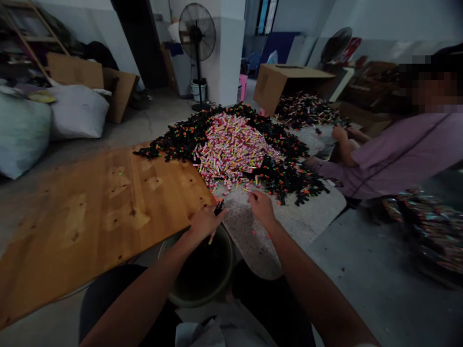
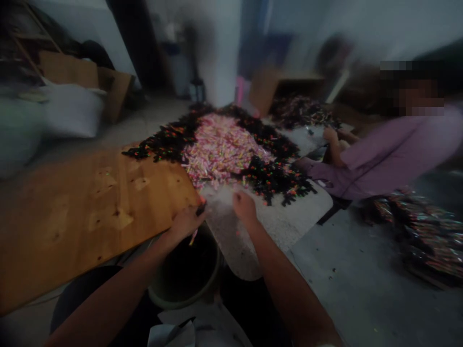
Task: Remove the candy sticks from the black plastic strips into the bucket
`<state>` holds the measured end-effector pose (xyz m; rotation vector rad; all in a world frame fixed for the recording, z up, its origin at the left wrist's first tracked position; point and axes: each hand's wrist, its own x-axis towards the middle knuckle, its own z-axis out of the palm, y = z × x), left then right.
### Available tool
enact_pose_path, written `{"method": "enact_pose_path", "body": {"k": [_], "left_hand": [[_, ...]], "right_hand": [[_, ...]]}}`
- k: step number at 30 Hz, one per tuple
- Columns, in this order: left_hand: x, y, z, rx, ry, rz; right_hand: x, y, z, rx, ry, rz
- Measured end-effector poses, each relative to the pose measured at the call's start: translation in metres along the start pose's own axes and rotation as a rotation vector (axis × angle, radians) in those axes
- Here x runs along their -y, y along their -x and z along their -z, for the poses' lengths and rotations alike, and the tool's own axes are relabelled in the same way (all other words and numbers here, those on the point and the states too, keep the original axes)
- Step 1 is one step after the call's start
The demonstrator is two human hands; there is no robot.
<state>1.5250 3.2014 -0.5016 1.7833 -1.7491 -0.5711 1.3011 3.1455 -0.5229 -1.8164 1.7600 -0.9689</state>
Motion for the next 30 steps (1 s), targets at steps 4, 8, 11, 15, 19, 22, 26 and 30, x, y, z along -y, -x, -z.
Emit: {"method": "enact_pose_path", "body": {"k": [4, 8, 11, 15, 19, 22, 26, 30], "left_hand": [[0.007, 0.011, 0.01, 0.223, -0.454, -0.101], [-0.017, 0.003, 0.001, 0.263, -0.491, -0.237], [-0.032, -0.012, -0.017, 0.242, -0.449, -0.351], [-0.033, -0.032, -0.042, 0.143, -0.43, -0.441], [-0.027, -0.041, -0.066, 0.122, -0.419, -0.444], [-0.028, -0.037, -0.081, 0.133, -0.424, -0.498], [-0.029, -0.026, -0.088, 0.158, -0.441, -0.53], [-0.022, -0.021, -0.082, 0.199, -0.397, -0.542]], "right_hand": [[-0.017, -0.056, 0.023, -0.086, 0.279, -0.218], [-0.002, -0.095, 0.021, -0.143, 0.376, -0.189], [0.009, -0.113, 0.015, -0.162, 0.452, -0.106], [0.006, -0.117, 0.009, -0.047, 0.515, -0.029], [-0.004, -0.102, 0.008, 0.048, 0.551, 0.118], [-0.005, -0.081, 0.008, 0.105, 0.561, 0.199], [-0.003, -0.05, 0.007, 0.176, 0.552, 0.256], [0.0, -0.025, 0.013, 0.282, 0.489, 0.312]]}}
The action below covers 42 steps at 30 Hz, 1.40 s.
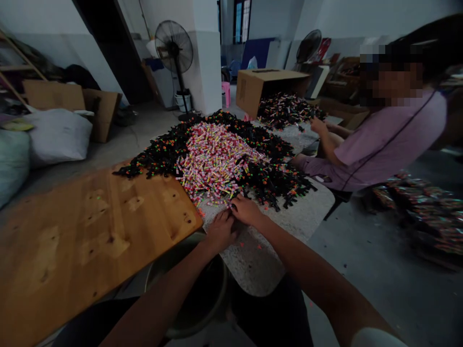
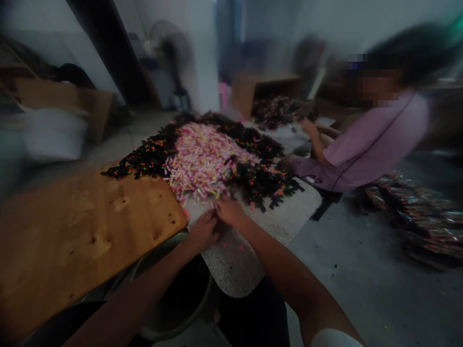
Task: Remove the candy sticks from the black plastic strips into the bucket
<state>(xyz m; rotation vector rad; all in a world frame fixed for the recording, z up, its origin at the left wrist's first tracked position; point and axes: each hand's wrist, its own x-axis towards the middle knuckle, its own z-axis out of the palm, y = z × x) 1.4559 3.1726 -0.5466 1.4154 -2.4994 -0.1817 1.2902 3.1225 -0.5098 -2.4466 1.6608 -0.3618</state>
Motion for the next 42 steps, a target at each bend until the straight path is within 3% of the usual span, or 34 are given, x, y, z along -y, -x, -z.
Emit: {"method": "enact_pose_path", "body": {"k": [6, 9, 11, 15, 18, 20, 23, 27, 31, 33, 35, 38, 40, 42], "left_hand": [[0.015, 0.013, 0.011, -0.036, 0.201, -0.049], [0.014, 0.015, 0.02, -0.178, 0.221, -0.005], [0.01, 0.013, 0.03, -0.27, 0.156, -0.058], [0.006, 0.004, 0.052, -0.208, 0.034, -0.299], [0.013, 0.002, 0.059, -0.166, 0.039, -0.312], [0.021, 0.005, 0.057, -0.196, 0.101, -0.225], [0.029, 0.014, 0.051, -0.248, 0.277, 0.009], [0.025, 0.024, 0.052, -0.256, 0.488, 0.278], [0.018, 0.03, 0.063, -0.208, 0.654, 0.363], [0.015, 0.033, 0.067, -0.215, 0.701, 0.37], [0.013, 0.035, 0.069, -0.225, 0.784, 0.356], [0.011, 0.036, 0.07, -0.195, 1.106, 0.354], [0.012, 0.034, 0.071, -0.217, 1.366, 0.389], [0.014, 0.03, 0.072, -0.316, 1.549, 0.455]], "right_hand": [[0.0, 0.031, -0.001, -0.002, -0.304, 0.112], [-0.002, 0.043, 0.0, -0.098, -0.532, 0.145], [-0.002, 0.048, 0.003, -0.12, -0.715, 0.141], [-0.002, 0.051, 0.01, 0.008, -1.015, 0.187], [-0.007, 0.045, 0.009, 0.114, -1.1, 0.09], [-0.01, 0.038, 0.004, 0.043, -1.016, -0.034], [-0.006, 0.029, -0.003, -0.065, -0.599, -0.143], [0.012, 0.029, -0.006, 0.033, -0.067, -0.21], [0.019, 0.031, -0.008, 0.059, 0.017, -0.17], [0.017, 0.029, -0.008, -0.015, -0.061, -0.166], [0.015, 0.029, -0.006, -0.18, -0.205, -0.152], [0.023, 0.033, 0.0, -0.39, -0.558, -0.119], [0.036, 0.041, 0.0, -0.36, -0.868, -0.118], [0.052, 0.052, -0.004, -0.237, -1.157, -0.119]]}}
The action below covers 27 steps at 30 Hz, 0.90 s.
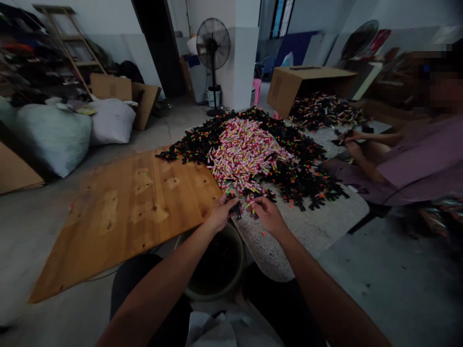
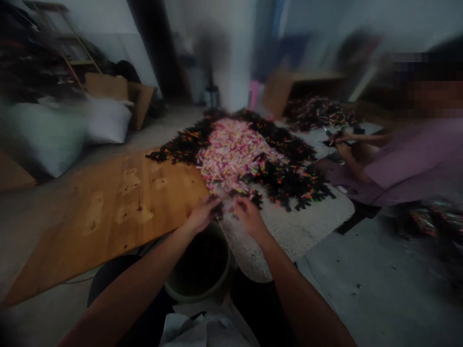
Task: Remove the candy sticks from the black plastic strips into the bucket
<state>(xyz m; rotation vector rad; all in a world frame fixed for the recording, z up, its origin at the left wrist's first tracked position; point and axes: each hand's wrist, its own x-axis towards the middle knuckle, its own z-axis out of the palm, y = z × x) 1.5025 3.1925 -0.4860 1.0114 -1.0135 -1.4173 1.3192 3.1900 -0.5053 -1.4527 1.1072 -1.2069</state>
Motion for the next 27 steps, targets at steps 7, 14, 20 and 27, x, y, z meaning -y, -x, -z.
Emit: {"method": "enact_pose_path", "body": {"k": [7, 14, 20, 27], "left_hand": [[-0.002, -0.011, -0.008, -0.23, 0.23, -0.097], [0.002, -0.004, -0.016, -0.277, 0.16, -0.19], [0.003, 0.002, -0.014, -0.232, 0.011, -0.21], [0.003, 0.006, -0.018, -0.279, -0.091, -0.255]], "right_hand": [[0.003, 0.043, -0.038, 0.154, -0.32, -0.078], [0.0, 0.045, -0.045, 0.135, -0.38, -0.111], [0.0, 0.046, -0.04, 0.112, -0.506, -0.123], [0.001, 0.051, -0.045, 0.028, -0.561, -0.109]]}}
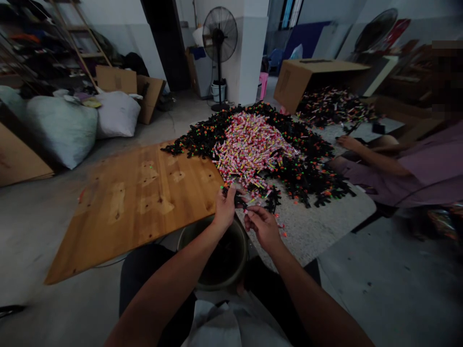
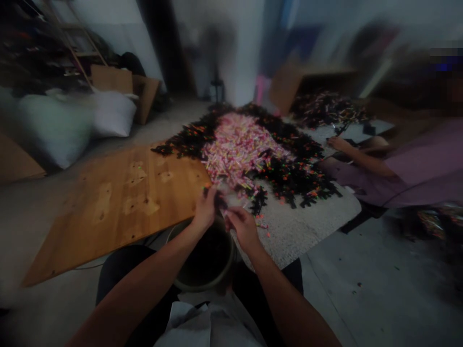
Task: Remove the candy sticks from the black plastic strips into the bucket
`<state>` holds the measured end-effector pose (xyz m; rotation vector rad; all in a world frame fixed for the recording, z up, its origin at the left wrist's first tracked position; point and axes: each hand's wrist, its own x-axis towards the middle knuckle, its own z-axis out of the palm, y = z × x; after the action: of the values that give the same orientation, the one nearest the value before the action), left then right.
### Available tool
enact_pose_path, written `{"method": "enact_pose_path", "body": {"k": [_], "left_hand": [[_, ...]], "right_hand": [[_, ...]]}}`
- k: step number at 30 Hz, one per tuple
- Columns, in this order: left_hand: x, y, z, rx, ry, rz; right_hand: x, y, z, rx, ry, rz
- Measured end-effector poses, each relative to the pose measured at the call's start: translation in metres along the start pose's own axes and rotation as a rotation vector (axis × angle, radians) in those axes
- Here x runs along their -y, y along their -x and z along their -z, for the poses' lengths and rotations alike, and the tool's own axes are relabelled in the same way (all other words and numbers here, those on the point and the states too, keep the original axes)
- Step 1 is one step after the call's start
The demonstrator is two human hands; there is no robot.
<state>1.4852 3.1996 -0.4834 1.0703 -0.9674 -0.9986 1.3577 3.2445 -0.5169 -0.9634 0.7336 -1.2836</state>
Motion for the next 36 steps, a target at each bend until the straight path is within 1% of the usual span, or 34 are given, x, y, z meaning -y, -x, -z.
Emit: {"method": "enact_pose_path", "body": {"k": [3, 5, 7, 9, 11, 14, 16, 17, 18, 19, 20, 21, 23, 25, 26, 28, 29, 31, 32, 33, 34, 35, 36], "left_hand": [[-0.005, 0.003, -0.003, -0.003, -0.062, -0.006], [-0.007, 0.006, -0.005, -0.028, -0.096, 0.0], [-0.008, 0.008, -0.007, -0.073, -0.1, 0.019], [-0.007, 0.01, -0.009, -0.101, -0.093, 0.043], [-0.003, 0.012, -0.01, -0.106, -0.103, 0.053], [0.004, 0.016, -0.009, -0.12, -0.135, 0.052], [0.008, 0.017, -0.001, -0.146, -0.171, 0.048], [0.009, 0.017, 0.006, -0.14, -0.212, 0.046], [0.01, 0.015, 0.015, -0.118, -0.278, 0.044], [0.009, 0.013, 0.026, -0.055, -0.372, 0.045], [0.008, 0.01, 0.038, 0.014, -0.482, 0.05], [0.007, 0.007, 0.05, 0.079, -0.632, 0.051], [0.002, 0.001, 0.069, 0.233, -0.991, 0.066], [-0.002, -0.001, 0.075, 0.354, -1.253, 0.079], [-0.004, 0.0, 0.072, 0.39, -1.34, 0.047], [-0.003, 0.004, 0.054, 0.454, -1.413, -0.094], [-0.001, 0.006, 0.04, 0.488, -1.411, -0.185], [0.007, 0.006, 0.005, 0.607, -1.35, -0.316], [0.013, 0.005, -0.014, 0.615, -1.328, -0.337], [0.02, 0.002, -0.033, 0.582, -1.312, -0.329], [0.027, -0.002, -0.05, 0.549, -1.289, -0.314], [0.035, -0.007, -0.066, 0.55, -1.27, -0.294], [0.042, -0.012, -0.079, 0.526, -1.281, -0.246]], "right_hand": [[-0.004, 0.005, -0.003, -0.092, 0.1, 0.075], [-0.006, 0.008, -0.004, -0.154, 0.222, 0.131], [-0.007, 0.011, -0.004, -0.186, 0.359, 0.208], [-0.008, 0.012, -0.004, -0.198, 0.434, 0.257], [-0.01, 0.01, -0.004, -0.219, 0.409, 0.243], [-0.015, 0.008, -0.005, -0.256, 0.344, 0.18], [-0.017, 0.008, -0.004, -0.202, 0.367, 0.137], [-0.017, 0.008, -0.001, -0.135, 0.41, 0.117], [-0.016, 0.009, 0.004, -0.052, 0.482, 0.105], [-0.014, 0.009, 0.011, 0.019, 0.586, 0.104], [-0.01, 0.009, 0.02, 0.06, 0.726, 0.109], [-0.006, 0.009, 0.03, 0.062, 0.892, 0.115], [0.002, 0.009, 0.054, -0.037, 1.24, 0.098], [0.009, 0.009, 0.076, -0.14, 1.5, 0.036], [0.011, 0.01, 0.085, -0.156, 1.58, 0.001], [0.014, 0.012, 0.098, -0.146, 1.658, -0.044], [0.015, 0.014, 0.101, -0.13, 1.67, -0.049], [0.016, 0.019, 0.105, -0.1, 1.672, -0.023], [0.017, 0.021, 0.106, -0.093, 1.674, 0.0], [0.017, 0.022, 0.106, -0.095, 1.68, 0.02], [0.018, 0.024, 0.107, -0.095, 1.686, 0.032], [0.018, 0.025, 0.107, -0.091, 1.688, 0.037], [0.018, 0.025, 0.108, -0.084, 1.686, 0.036]]}}
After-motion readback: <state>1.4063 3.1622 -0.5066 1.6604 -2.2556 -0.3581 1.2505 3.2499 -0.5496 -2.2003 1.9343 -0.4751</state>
